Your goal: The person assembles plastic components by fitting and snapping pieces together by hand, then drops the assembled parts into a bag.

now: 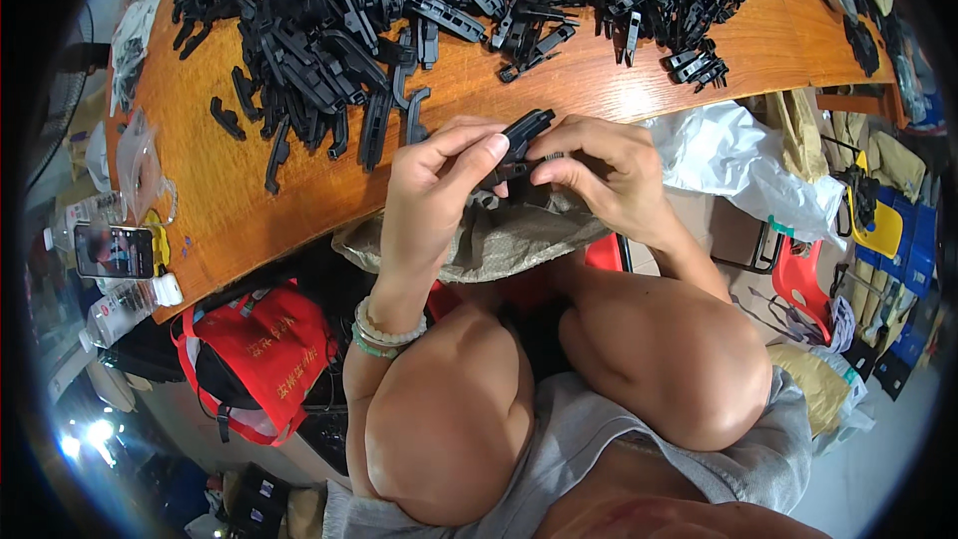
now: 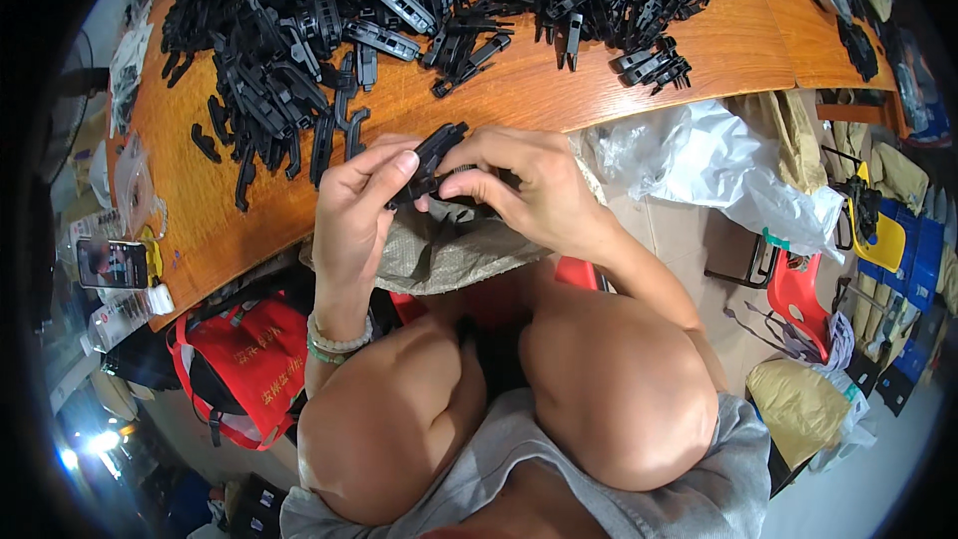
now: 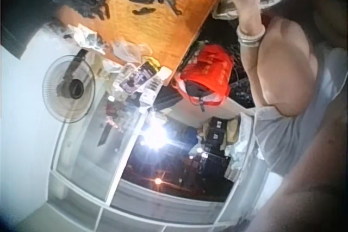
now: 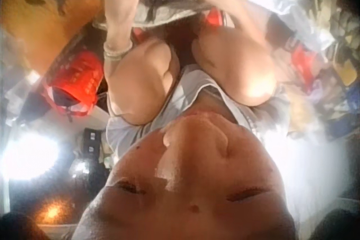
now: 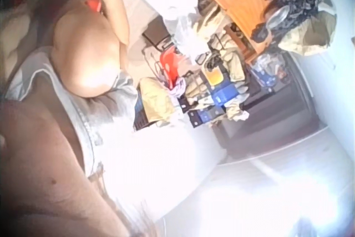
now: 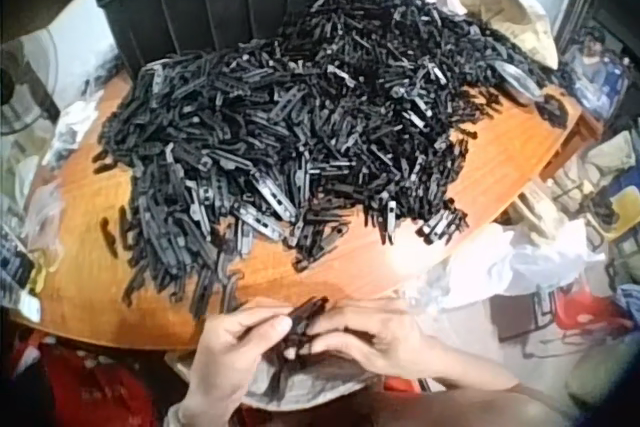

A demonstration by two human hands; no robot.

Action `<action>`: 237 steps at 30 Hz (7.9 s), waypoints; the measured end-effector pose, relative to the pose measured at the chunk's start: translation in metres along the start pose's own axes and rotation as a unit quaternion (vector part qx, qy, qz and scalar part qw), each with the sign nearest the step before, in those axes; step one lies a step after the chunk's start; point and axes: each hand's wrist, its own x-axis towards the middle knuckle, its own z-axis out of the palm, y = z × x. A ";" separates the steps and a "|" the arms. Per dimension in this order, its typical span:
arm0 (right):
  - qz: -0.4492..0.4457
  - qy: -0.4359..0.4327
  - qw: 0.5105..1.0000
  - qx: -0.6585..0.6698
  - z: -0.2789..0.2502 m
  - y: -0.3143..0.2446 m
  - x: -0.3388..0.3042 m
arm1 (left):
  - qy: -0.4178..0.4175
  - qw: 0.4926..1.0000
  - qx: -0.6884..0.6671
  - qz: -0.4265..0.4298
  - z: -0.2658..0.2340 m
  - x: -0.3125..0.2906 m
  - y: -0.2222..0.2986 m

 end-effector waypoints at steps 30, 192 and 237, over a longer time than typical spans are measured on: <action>-0.094 0.076 0.989 -0.083 0.007 0.008 -0.003 | -0.081 0.853 0.418 0.302 -0.004 -0.008 -0.005; 0.003 0.008 0.999 0.034 0.009 0.009 0.020 | 0.009 0.993 -0.103 0.053 -0.018 0.011 -0.008; 0.034 0.005 0.997 -0.066 0.010 0.013 0.014 | 0.003 0.887 0.381 0.261 -0.012 -0.001 -0.010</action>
